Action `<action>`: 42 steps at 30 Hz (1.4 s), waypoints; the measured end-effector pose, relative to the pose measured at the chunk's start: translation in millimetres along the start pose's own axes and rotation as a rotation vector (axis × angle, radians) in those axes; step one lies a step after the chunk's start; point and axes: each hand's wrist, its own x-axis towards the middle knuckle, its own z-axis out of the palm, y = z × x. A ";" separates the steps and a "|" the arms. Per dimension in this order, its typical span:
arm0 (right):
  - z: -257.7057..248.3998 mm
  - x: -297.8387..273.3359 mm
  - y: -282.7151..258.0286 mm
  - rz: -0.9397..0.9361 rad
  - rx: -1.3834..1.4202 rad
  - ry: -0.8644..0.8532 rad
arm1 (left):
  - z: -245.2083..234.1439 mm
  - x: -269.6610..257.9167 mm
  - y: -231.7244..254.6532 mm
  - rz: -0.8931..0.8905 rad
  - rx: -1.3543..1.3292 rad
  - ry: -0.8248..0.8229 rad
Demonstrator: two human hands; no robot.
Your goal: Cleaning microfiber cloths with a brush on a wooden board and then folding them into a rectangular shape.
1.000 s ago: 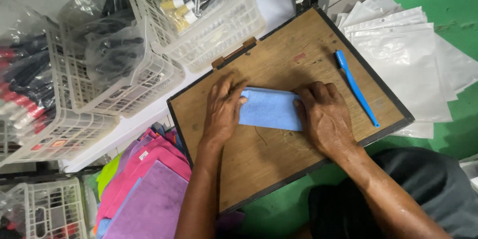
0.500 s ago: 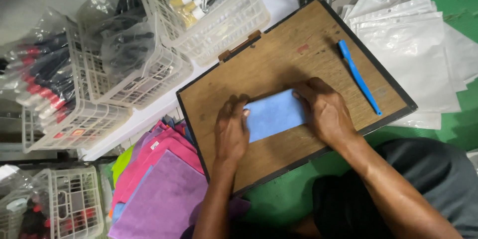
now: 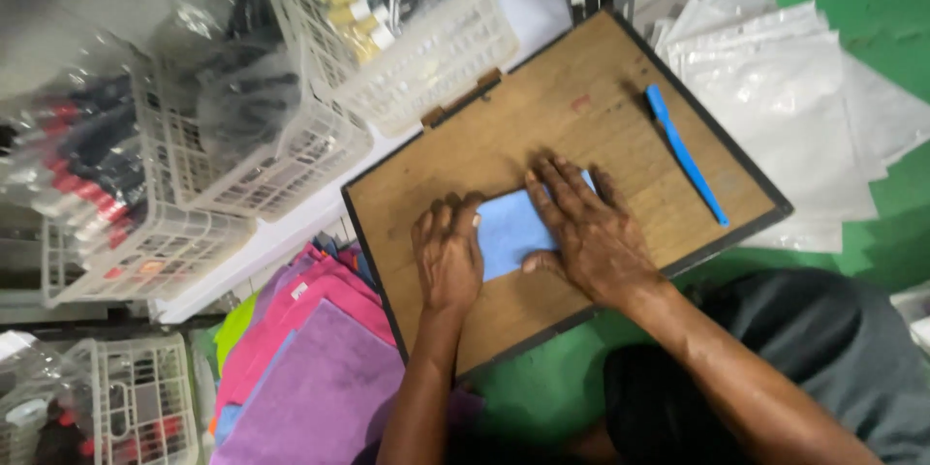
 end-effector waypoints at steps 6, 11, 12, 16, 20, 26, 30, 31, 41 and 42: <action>-35.5 -4.3 1.7 0.306 0.485 0.061 | 10.3 -23.9 -8.5 0.013 -0.283 0.241; -26.3 -10.5 30.6 0.579 0.880 -0.043 | -12.0 -26.9 8.6 -0.172 -0.445 0.439; -28.6 -7.9 31.8 0.583 0.881 -0.032 | -19.2 -18.9 14.4 -0.162 -0.448 0.437; -36.1 -4.0 31.9 0.633 1.158 -0.014 | -34.7 6.0 28.3 -0.249 -0.482 0.310; -28.8 0.4 30.7 0.418 1.610 0.236 | -14.3 50.0 27.8 -0.223 -0.587 0.355; -1.7 -5.3 33.1 0.557 1.323 0.296 | 74.0 146.8 18.3 -0.114 -0.654 0.395; -7.2 -1.7 30.0 0.507 1.104 0.310 | 115.2 176.0 25.9 -0.205 -0.665 0.246; -7.8 -0.8 29.2 0.499 1.076 0.313 | 117.7 179.1 24.0 -0.210 -0.566 0.228; -21.0 7.8 23.5 0.454 1.087 0.346 | 56.7 171.6 40.3 -0.360 -0.248 0.224; -22.4 5.9 23.8 0.446 1.095 0.343 | 29.2 155.7 63.0 -0.364 -0.239 0.230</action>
